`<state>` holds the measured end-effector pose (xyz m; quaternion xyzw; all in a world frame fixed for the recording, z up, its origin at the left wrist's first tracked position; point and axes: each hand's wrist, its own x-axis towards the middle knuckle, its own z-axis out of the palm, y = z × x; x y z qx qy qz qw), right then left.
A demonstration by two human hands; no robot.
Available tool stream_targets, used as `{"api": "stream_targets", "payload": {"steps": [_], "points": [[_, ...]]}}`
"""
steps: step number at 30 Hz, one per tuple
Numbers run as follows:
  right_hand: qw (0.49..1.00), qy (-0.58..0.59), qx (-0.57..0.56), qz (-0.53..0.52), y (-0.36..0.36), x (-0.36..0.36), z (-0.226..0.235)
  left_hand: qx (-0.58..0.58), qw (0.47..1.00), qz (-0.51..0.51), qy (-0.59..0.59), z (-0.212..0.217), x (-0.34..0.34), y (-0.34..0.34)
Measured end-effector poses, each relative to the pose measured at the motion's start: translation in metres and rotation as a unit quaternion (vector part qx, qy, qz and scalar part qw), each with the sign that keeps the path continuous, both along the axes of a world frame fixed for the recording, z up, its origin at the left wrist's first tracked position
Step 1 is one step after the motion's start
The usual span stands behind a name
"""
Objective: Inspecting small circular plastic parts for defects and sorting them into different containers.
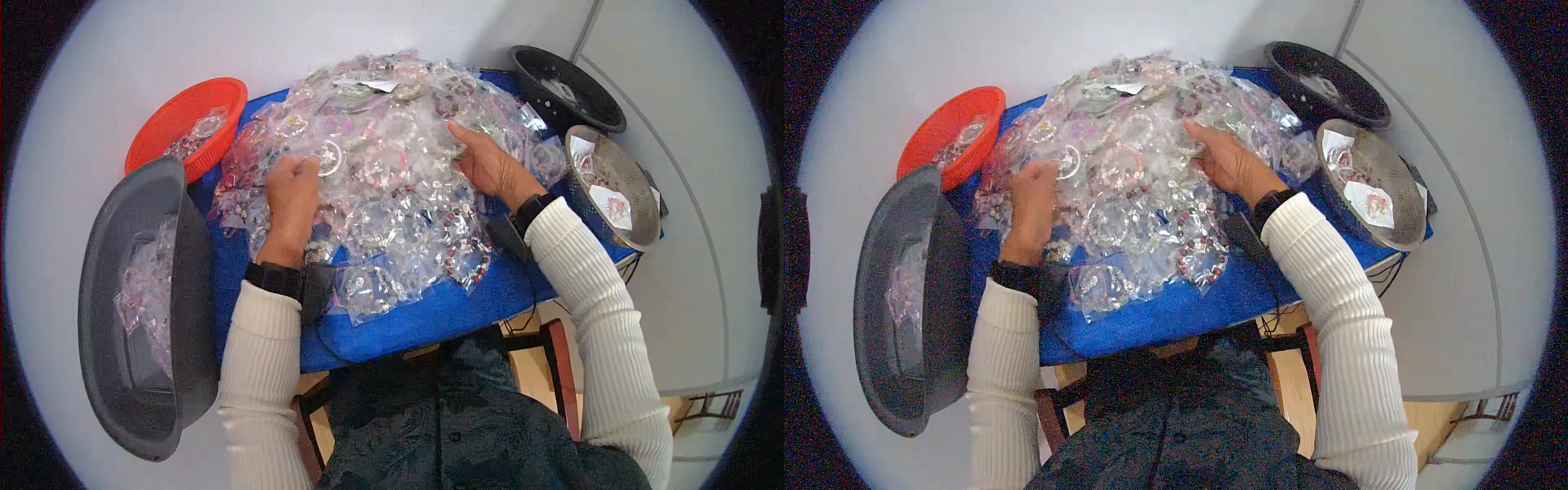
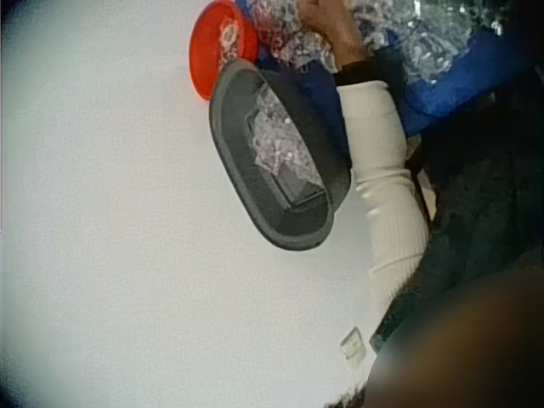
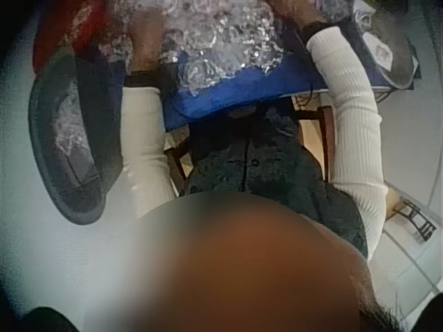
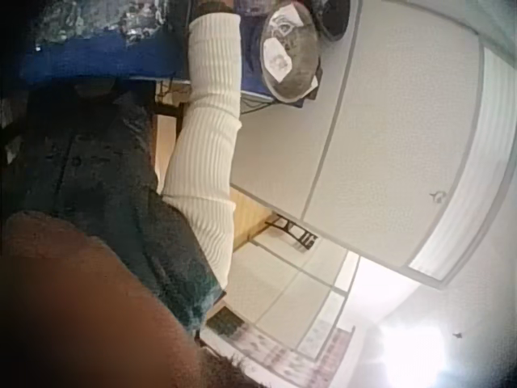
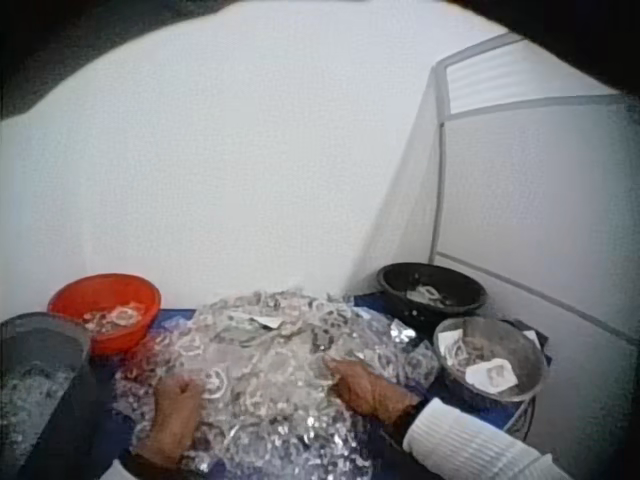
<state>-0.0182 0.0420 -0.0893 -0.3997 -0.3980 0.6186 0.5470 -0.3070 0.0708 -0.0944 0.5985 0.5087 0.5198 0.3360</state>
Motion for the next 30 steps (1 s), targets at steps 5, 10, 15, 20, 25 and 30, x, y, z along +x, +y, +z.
{"api": "stream_targets", "payload": {"steps": [5,10,15,20,25,30], "points": [[0.994,-0.041,-0.014,0.104,0.011,0.002,0.006,-0.040,0.999,0.014,0.003,0.003,0.009,-0.003],[0.987,0.023,-0.025,0.156,0.016,-0.027,0.023,0.025,0.996,0.037,0.075,0.004,0.012,-0.009],[0.989,0.034,-0.009,0.146,0.019,-0.050,0.029,-0.055,0.994,0.061,0.071,0.008,0.020,-0.006],[0.982,0.043,-0.009,0.183,0.023,-0.066,0.035,-0.098,0.986,0.018,-0.131,-0.006,0.033,0.013],[0.986,-0.068,0.107,0.107,0.024,-0.055,0.046,-0.196,0.944,0.016,-0.264,0.039,0.071,0.005],[0.965,-0.217,0.125,0.073,0.028,-0.045,0.109,-0.132,0.882,-0.055,-0.449,0.057,0.101,0.032]]}}
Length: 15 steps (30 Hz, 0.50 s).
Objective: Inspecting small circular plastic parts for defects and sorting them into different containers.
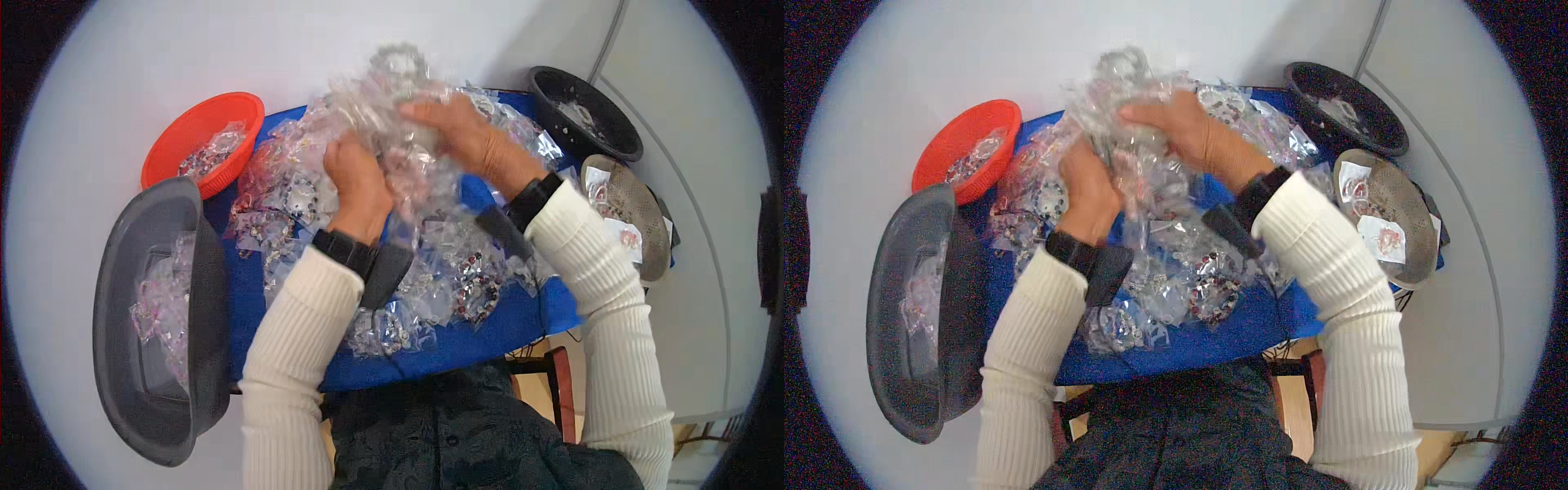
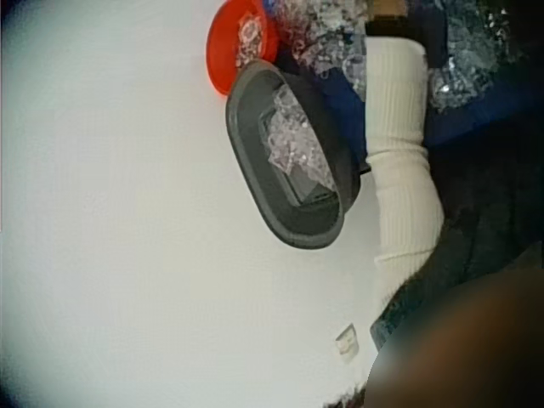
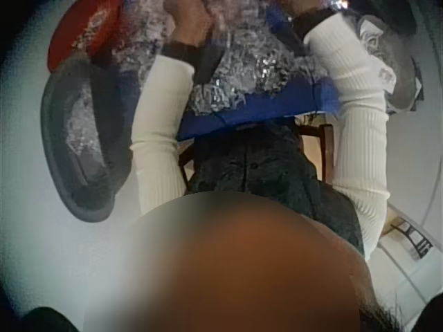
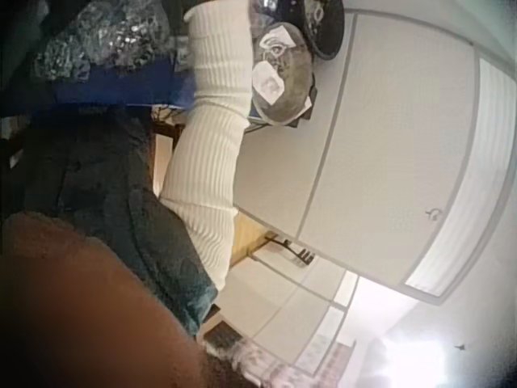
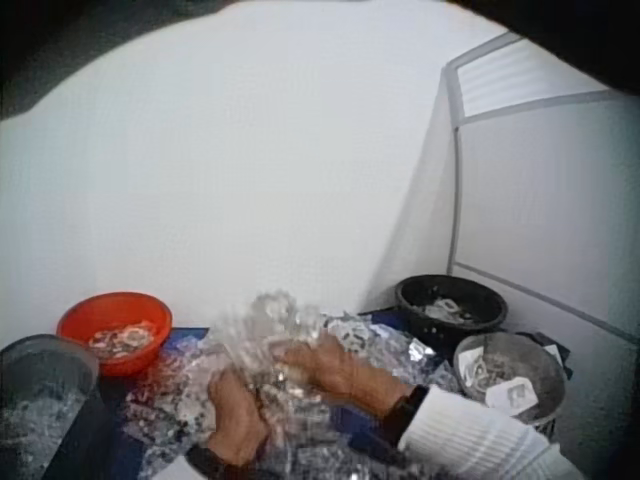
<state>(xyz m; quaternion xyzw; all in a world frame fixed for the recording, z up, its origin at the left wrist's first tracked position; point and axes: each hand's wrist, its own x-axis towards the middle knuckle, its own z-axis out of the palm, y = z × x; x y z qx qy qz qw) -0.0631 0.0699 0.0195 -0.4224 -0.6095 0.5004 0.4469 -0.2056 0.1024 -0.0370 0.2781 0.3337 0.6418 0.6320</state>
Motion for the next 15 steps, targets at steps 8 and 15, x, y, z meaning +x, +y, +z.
{"api": "stream_targets", "payload": {"steps": [8,15], "points": [[0.754,-0.333,0.564,-0.048,0.010,0.018,0.028,0.145,0.984,0.013,0.102,-0.006,-0.048,0.026],[0.970,-0.171,0.174,-0.019,-0.026,0.039,0.028,0.158,0.949,0.224,0.153,0.006,-0.113,0.003]]}}
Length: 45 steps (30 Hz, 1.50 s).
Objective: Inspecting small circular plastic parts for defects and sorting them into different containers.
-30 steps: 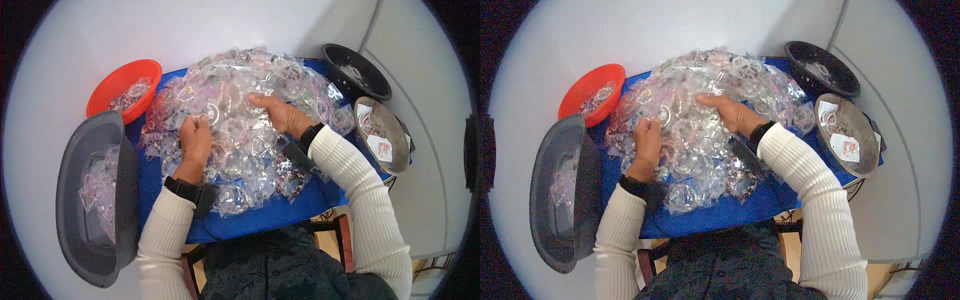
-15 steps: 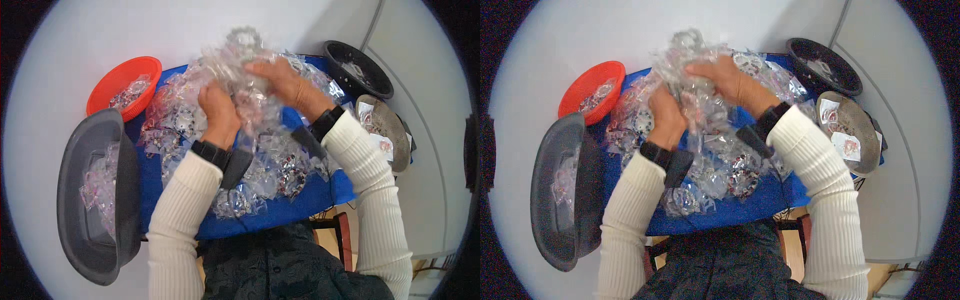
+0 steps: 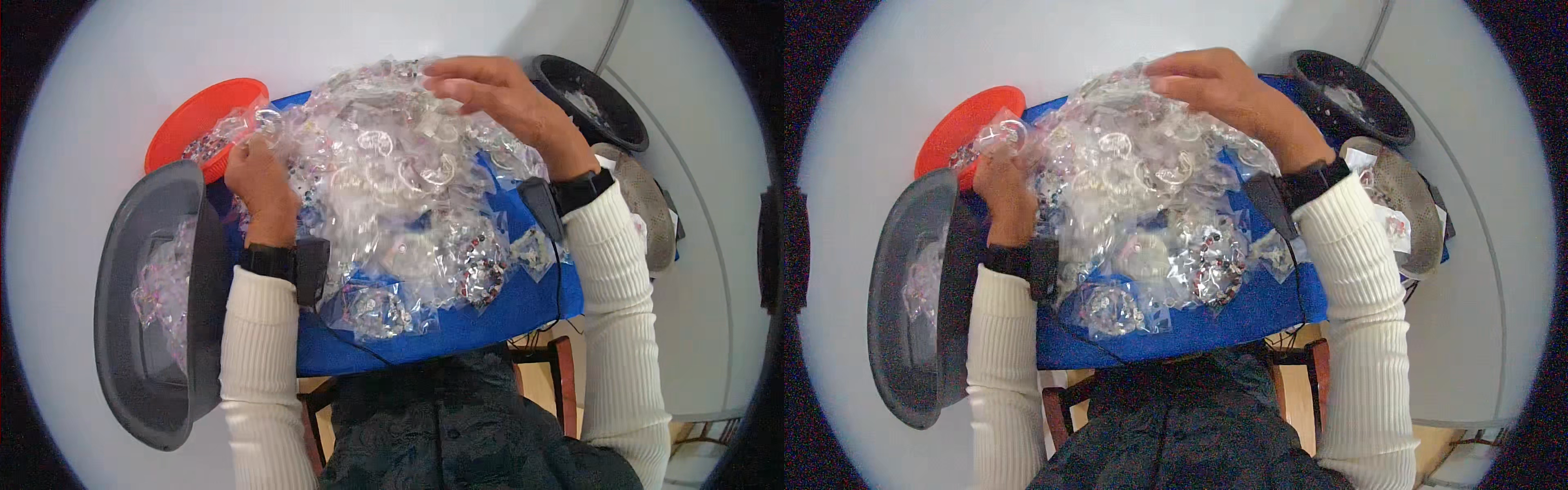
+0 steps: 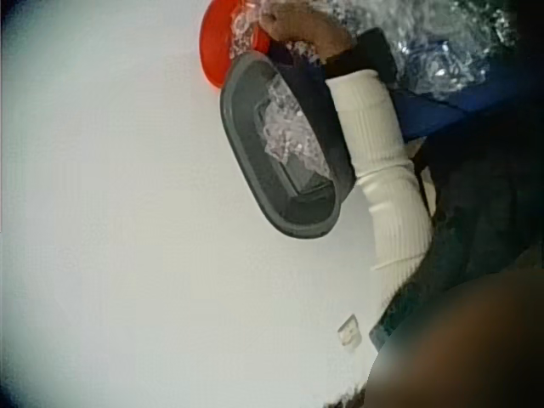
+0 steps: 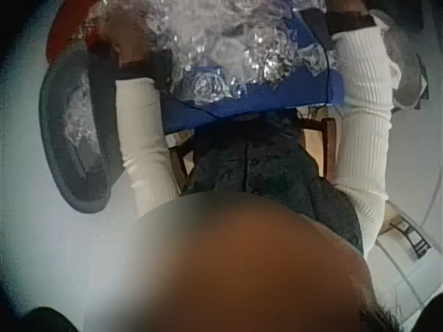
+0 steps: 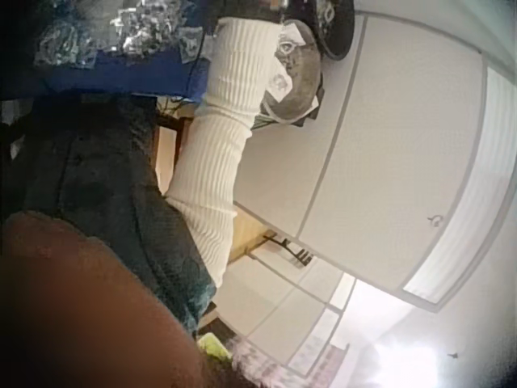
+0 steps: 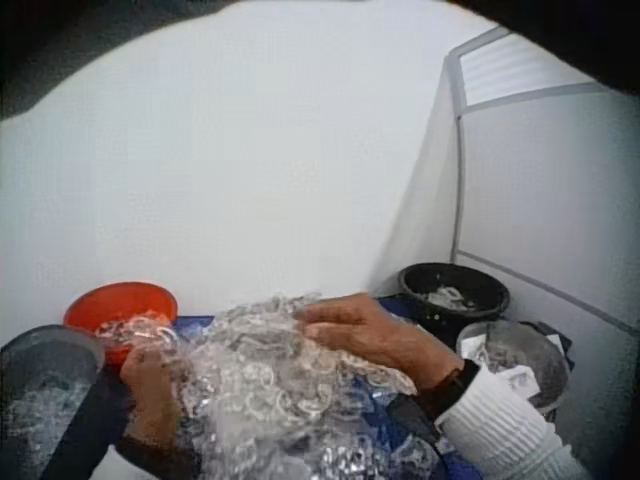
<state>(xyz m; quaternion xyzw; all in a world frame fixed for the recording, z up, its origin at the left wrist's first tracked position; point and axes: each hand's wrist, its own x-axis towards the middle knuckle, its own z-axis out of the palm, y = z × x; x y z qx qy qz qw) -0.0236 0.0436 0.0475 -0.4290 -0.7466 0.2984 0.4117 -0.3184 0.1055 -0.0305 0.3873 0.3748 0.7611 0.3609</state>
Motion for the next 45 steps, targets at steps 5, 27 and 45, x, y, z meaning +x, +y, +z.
{"api": "stream_targets", "payload": {"steps": [5,27,45], "points": [[0.997,0.045,-0.062,-0.032,-0.019,0.010,-0.034,0.009,1.000,0.008,-0.028,0.005,0.005,-0.022],[0.882,-0.365,0.297,0.040,-0.001,-0.046,-0.086,0.007,0.987,-0.156,0.031,-0.024,0.021,-0.054],[0.997,0.002,0.078,-0.012,-0.033,-0.042,-0.090,-0.036,0.939,-0.343,0.013,-0.019,0.049,-0.079]]}}
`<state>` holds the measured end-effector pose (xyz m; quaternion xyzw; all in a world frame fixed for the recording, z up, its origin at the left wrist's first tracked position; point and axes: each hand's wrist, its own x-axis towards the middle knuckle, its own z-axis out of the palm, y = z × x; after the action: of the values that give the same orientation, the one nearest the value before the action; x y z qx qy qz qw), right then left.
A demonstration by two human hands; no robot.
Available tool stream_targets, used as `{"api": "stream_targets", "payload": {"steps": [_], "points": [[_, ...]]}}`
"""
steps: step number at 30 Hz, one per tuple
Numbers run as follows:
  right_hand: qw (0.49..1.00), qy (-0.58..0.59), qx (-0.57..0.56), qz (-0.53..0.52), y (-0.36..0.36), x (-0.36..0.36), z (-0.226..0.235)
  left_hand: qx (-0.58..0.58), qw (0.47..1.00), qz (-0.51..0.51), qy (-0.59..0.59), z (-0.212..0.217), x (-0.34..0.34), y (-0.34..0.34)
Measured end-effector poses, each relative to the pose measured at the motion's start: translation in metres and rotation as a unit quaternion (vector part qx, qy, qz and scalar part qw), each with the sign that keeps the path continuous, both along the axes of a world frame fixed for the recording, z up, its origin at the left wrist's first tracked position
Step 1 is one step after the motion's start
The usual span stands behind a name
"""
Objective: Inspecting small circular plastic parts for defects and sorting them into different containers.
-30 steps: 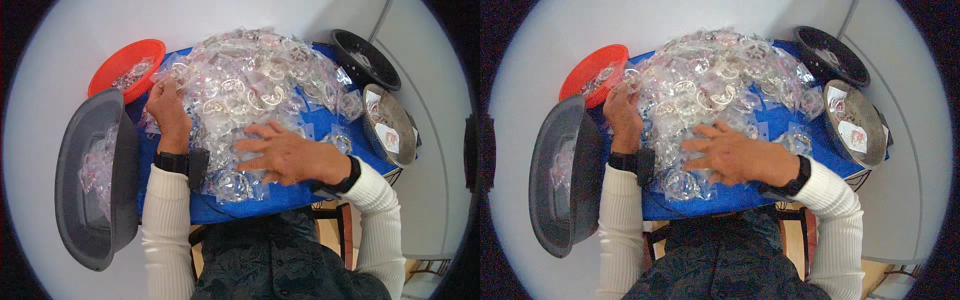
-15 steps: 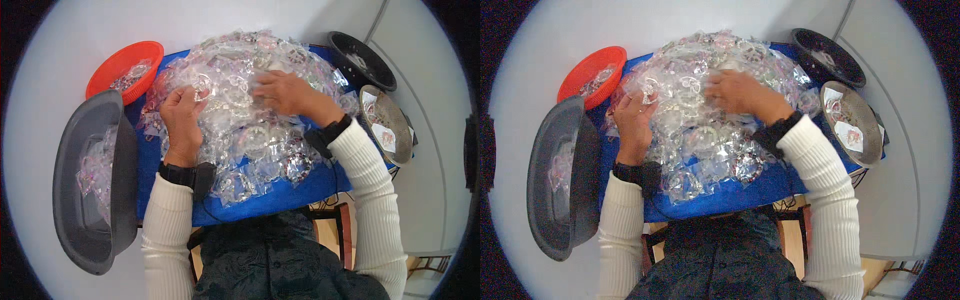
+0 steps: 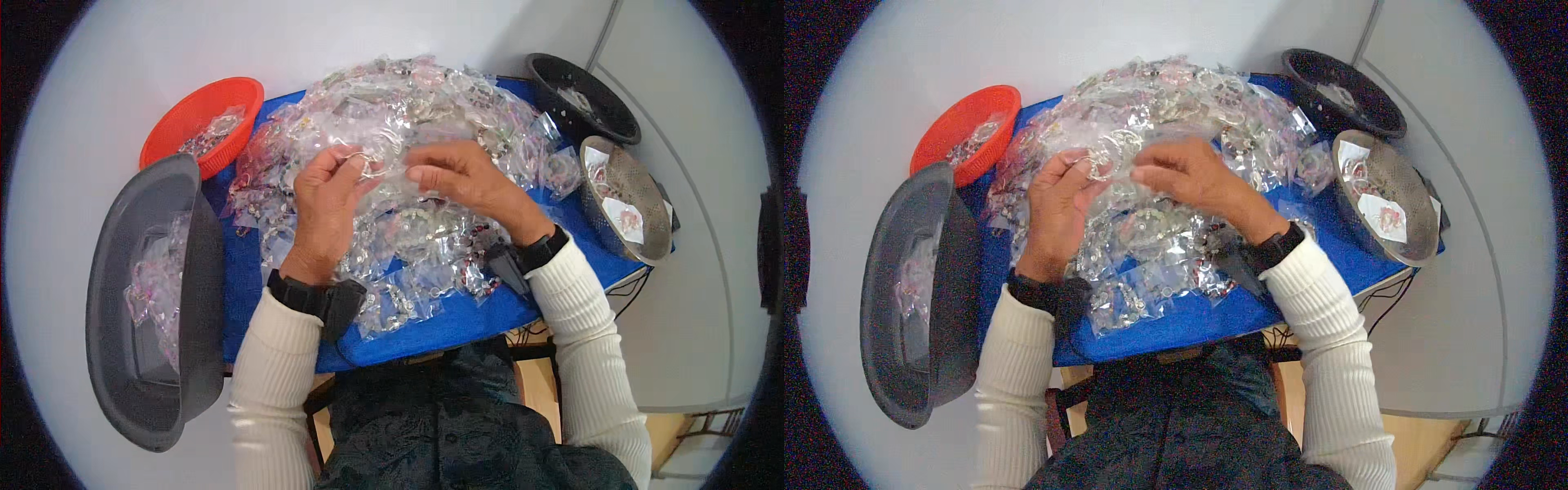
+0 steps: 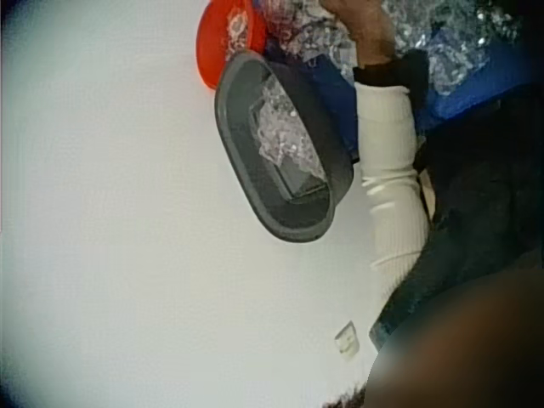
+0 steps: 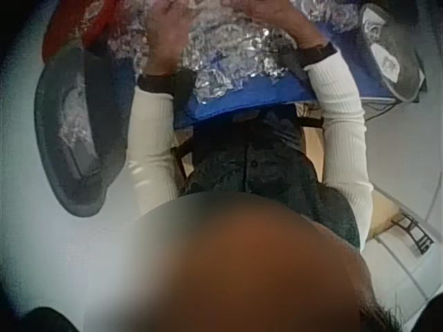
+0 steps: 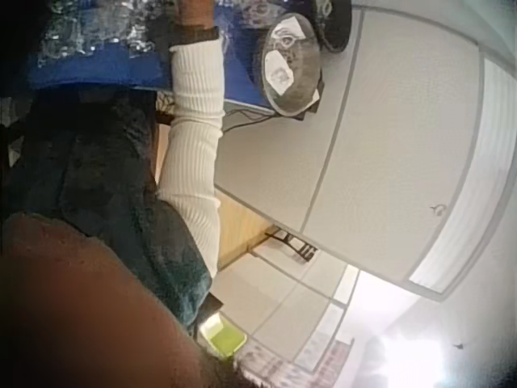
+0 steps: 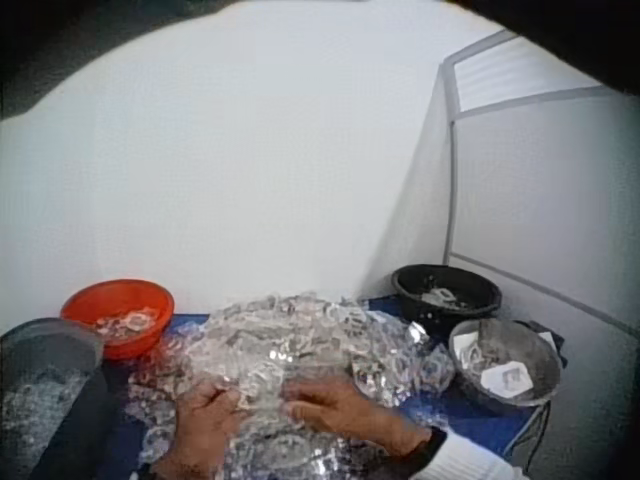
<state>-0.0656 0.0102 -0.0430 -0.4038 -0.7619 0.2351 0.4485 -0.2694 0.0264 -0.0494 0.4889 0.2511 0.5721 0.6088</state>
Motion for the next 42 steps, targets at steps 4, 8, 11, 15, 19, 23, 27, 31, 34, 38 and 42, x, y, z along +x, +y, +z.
{"api": "stream_targets", "payload": {"steps": [4,8,11,15,19,23,27,31,34,38,42], "points": [[0.988,0.090,-0.112,0.064,-0.009,-0.006,0.001,0.003,0.996,-0.034,0.088,0.002,0.007,-0.009],[0.981,0.146,-0.111,0.069,-0.012,-0.004,-0.002,-0.009,0.996,-0.055,0.072,0.001,0.010,-0.011],[0.972,0.197,-0.113,0.063,-0.013,-0.003,-0.006,-0.005,0.982,-0.100,0.163,0.003,0.013,-0.019],[0.977,0.182,-0.089,0.070,-0.017,-0.003,-0.006,-0.017,0.986,-0.073,0.146,0.003,0.014,-0.022],[0.981,0.144,-0.101,0.084,-0.020,0.001,-0.004,-0.012,0.993,-0.043,0.111,0.003,0.019,-0.025],[0.972,0.173,-0.149,0.057,-0.022,0.004,-0.001,0.048,0.982,-0.060,0.175,-0.001,0.010,-0.016],[0.961,0.237,-0.119,0.074,-0.017,0.010,-0.001,0.068,0.976,-0.049,0.202,-0.002,0.011,-0.016],[0.946,0.289,-0.139,0.056,-0.016,0.009,-0.004,0.028,0.990,-0.004,0.141,-0.001,0.016,-0.018],[0.946,0.286,-0.140,0.058,-0.014,0.009,-0.007,0.028,0.994,-0.002,0.106,-0.005,0.017,-0.016],[0.959,0.238,-0.142,0.059,-0.017,0.008,-0.003,0.029,0.996,0.011,0.082,-0.003,0.014,-0.016],[0.961,0.231,-0.139,0.069,-0.018,0.008,-0.005,0.033,0.997,0.020,0.069,-0.002,0.016,-0.014]]}}
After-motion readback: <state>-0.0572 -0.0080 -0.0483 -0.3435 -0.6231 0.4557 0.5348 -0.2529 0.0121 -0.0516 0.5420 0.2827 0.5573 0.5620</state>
